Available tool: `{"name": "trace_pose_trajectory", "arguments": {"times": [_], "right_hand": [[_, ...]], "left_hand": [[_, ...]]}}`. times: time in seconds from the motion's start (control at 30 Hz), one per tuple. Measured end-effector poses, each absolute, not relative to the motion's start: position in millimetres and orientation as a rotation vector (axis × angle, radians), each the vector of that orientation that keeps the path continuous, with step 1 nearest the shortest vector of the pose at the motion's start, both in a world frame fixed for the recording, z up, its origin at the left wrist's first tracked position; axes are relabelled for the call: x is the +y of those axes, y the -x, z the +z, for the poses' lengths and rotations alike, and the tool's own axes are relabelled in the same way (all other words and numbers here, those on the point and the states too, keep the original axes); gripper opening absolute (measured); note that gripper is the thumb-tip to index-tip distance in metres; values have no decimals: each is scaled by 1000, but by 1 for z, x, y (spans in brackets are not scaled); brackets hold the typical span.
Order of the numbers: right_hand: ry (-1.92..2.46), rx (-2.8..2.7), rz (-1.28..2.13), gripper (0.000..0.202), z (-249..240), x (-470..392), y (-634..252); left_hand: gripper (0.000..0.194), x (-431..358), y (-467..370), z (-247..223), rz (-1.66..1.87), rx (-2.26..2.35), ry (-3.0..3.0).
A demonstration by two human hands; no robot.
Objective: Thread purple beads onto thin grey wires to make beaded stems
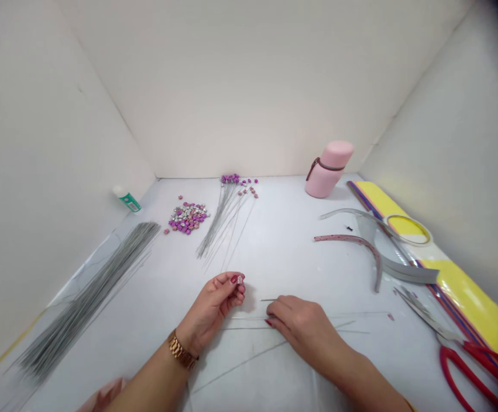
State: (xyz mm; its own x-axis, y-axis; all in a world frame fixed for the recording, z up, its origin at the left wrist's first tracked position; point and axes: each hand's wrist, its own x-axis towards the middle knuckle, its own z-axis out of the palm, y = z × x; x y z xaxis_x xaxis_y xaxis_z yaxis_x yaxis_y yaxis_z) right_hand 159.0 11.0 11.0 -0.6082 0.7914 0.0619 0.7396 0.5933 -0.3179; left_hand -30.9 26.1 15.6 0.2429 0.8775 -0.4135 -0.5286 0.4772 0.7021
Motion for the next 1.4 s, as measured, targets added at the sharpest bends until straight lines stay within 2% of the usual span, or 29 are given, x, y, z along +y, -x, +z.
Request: {"name": "trace_pose_trajectory", "arguments": {"times": [0.27, 0.4, 0.73, 1.4], "right_hand": [[1219, -2632, 415, 18, 14, 8, -159], [1191, -2525, 544, 30, 25, 10, -169], [1231, -2386, 387, 35, 27, 9, -175], [1226, -2409, 370, 35, 23, 11, -173]], "left_hand": [[11, 22, 25, 16, 984, 834, -409], [10, 24, 29, 14, 993, 828, -381], [11, 24, 28, 13, 986, 832, -448], [11, 22, 26, 13, 959, 890, -560]]}}
